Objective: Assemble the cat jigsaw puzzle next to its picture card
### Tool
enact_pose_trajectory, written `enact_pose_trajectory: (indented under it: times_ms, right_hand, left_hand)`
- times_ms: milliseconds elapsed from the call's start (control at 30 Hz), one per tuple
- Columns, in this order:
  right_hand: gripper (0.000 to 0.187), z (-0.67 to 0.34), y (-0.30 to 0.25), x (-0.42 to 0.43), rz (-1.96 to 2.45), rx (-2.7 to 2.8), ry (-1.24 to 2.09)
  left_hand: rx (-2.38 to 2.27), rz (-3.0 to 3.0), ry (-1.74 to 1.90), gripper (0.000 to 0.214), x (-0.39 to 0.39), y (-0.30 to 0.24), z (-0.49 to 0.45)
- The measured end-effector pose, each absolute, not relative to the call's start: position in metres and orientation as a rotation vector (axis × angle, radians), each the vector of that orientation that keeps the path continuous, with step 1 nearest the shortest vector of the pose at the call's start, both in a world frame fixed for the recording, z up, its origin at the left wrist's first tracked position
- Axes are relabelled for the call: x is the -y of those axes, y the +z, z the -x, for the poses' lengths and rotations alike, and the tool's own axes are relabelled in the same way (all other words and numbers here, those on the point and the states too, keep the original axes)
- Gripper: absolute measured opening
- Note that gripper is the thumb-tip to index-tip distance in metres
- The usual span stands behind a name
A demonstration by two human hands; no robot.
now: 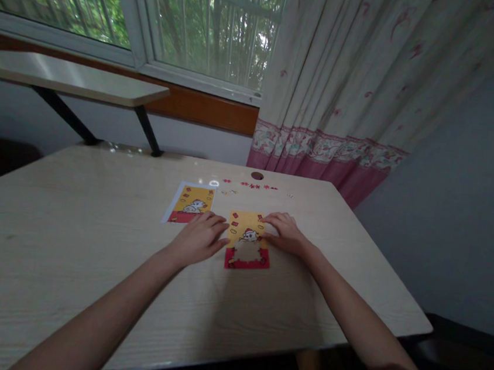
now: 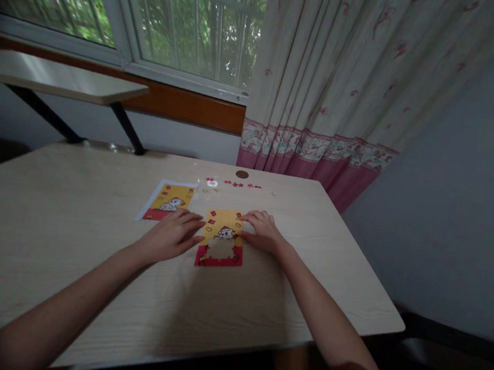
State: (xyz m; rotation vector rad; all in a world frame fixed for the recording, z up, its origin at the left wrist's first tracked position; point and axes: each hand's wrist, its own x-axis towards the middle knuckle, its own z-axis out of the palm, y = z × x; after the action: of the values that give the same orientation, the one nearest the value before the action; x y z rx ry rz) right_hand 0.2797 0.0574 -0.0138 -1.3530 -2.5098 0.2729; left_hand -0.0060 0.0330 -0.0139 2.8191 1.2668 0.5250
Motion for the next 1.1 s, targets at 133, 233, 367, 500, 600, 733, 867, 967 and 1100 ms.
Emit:
enact_pose_trajectory:
  times_ms: [133,233,367,500,600,733,867,967,1100]
  right_hand:
    - [0.041,-0.278,-0.012,-0.06,1.354,2.509,0.279]
    - [0.036,-0.271,-0.007,-0.068,1.34,2.5,0.253]
    - [0.033,-0.246,0.002,-0.089,1.251,2.563,0.184]
    - [0.033,-0.208,0.008,-0.116,1.262,2.583,0.149]
    - [0.034,-0.185,0.006,-0.138,1.319,2.564,0.103]
    - [0.029,-0.172,-0.001,-0.161,1.345,2.513,0.158]
    - [0.02,-0.176,-0.006,-0.169,1.348,2.475,0.221]
    - [0.014,-0.184,-0.004,-0.167,1.349,2.448,0.261]
    - [0.01,-0.199,-0.001,-0.156,1.346,2.381,0.297]
  left_hand:
    - [-1.29,-2.802,0.528,0.034,-0.033,-0.014,0.005]
    - [-1.306,-2.805,0.493,0.034,-0.032,-0.012,0.003]
    - [-1.303,-2.808,0.49,0.033,-0.03,-0.01,0.001]
    - [-1.294,-2.813,0.51,0.033,-0.03,-0.012,0.002]
    - [-1.296,-2.825,0.503,0.034,-0.03,-0.015,0.003]
    - [-1.32,-2.826,0.517,0.034,-0.029,-0.016,0.002]
    - [-1.331,-2.811,0.495,0.034,-0.027,-0.013,0.0]
    - [-1.318,-2.808,0.493,0.035,-0.027,-0.012,0.0]
    - [-1.323,-2.809,0.479,0.036,-0.028,-0.014,0.001]
